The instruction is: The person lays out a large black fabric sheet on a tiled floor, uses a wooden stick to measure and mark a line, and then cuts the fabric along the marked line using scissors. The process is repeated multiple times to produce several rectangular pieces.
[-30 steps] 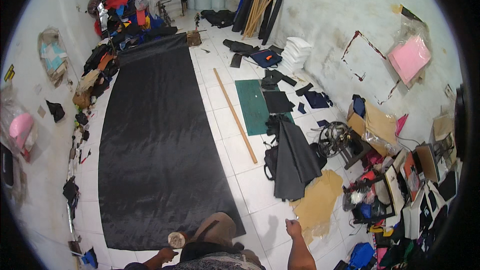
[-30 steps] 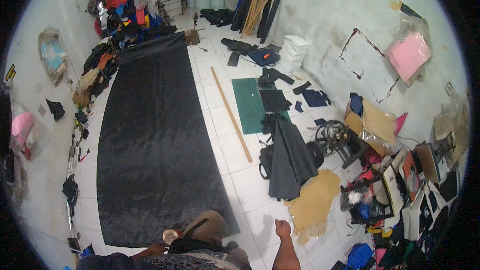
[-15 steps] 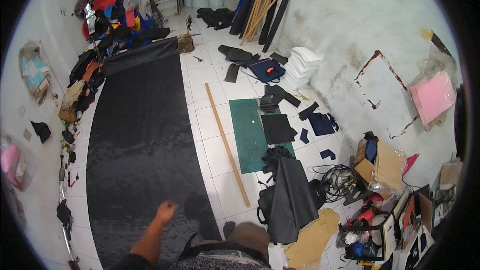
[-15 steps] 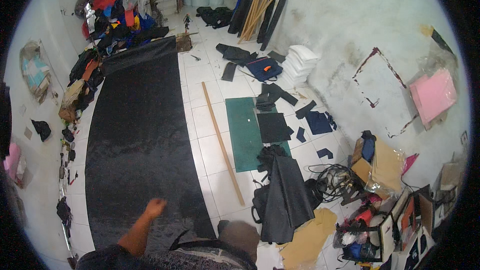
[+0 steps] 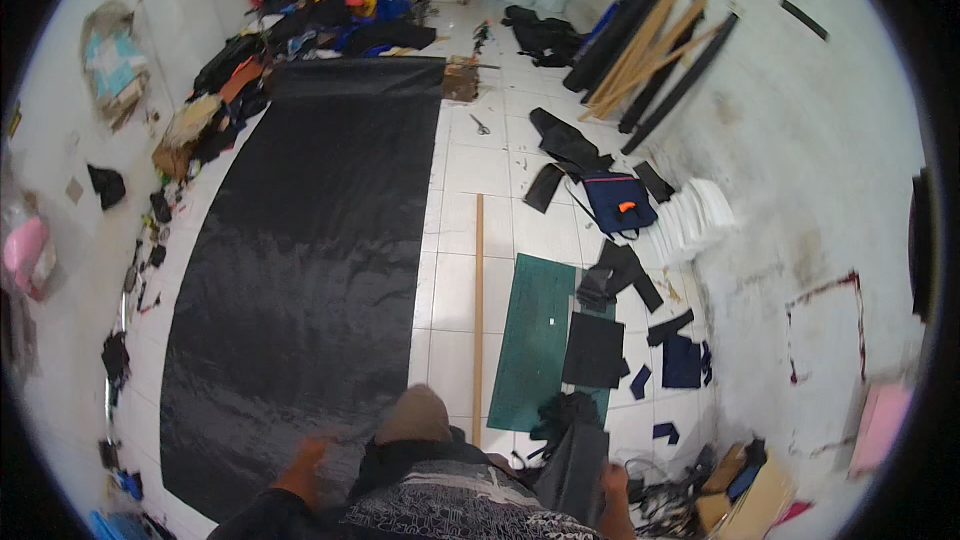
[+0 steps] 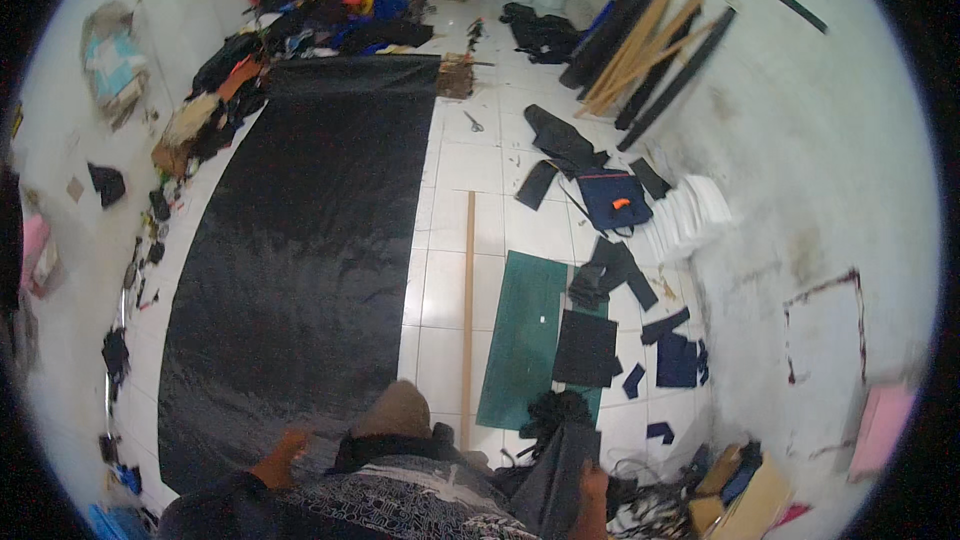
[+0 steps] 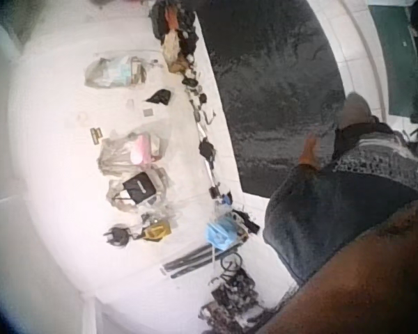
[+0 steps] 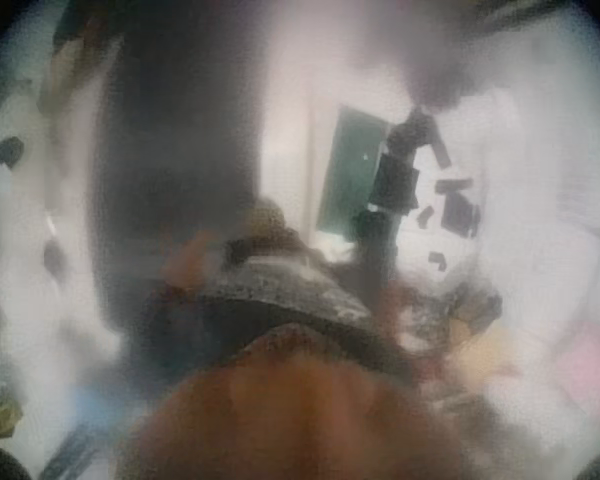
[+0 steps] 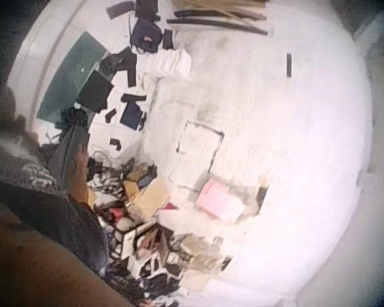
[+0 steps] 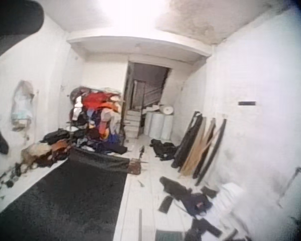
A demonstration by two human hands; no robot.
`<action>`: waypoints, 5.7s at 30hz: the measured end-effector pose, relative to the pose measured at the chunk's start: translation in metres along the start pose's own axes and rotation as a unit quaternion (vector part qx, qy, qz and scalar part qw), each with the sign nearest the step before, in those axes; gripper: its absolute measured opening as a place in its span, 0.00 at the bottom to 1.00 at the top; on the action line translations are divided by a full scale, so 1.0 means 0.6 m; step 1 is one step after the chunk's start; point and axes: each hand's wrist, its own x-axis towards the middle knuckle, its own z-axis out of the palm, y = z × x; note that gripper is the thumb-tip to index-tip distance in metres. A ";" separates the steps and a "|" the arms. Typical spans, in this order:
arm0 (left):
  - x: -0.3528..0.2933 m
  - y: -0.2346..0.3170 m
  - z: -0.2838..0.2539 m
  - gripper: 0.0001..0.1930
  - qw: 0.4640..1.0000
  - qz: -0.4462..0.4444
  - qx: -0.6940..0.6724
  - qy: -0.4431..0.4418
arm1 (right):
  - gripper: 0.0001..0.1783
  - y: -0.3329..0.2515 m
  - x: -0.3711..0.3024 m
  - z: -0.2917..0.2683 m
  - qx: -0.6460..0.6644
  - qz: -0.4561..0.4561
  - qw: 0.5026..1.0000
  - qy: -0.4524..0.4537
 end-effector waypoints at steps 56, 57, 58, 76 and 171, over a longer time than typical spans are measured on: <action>0.461 2.239 -0.116 0.23 0.915 0.081 -0.372 0.133 | 0.27 -2.178 1.848 0.585 -0.365 -0.539 0.570 -0.502; 0.452 2.244 -0.090 0.23 0.929 0.038 -0.352 0.105 | 0.27 -2.206 1.860 0.589 -0.403 -0.587 0.504 -0.489; 0.467 2.250 -0.024 0.24 0.934 0.053 -0.328 0.134 | 0.27 -2.237 1.874 0.587 -0.434 -0.632 0.433 -0.474; 0.233 2.407 0.304 0.18 0.856 0.180 -0.450 -0.178 | 0.30 -2.317 1.992 0.632 -0.642 -0.236 0.073 -0.726; 1.227 1.579 0.590 0.38 0.679 -0.358 -0.216 0.603 | 0.31 -1.836 1.700 1.860 -0.338 -0.746 0.465 -0.337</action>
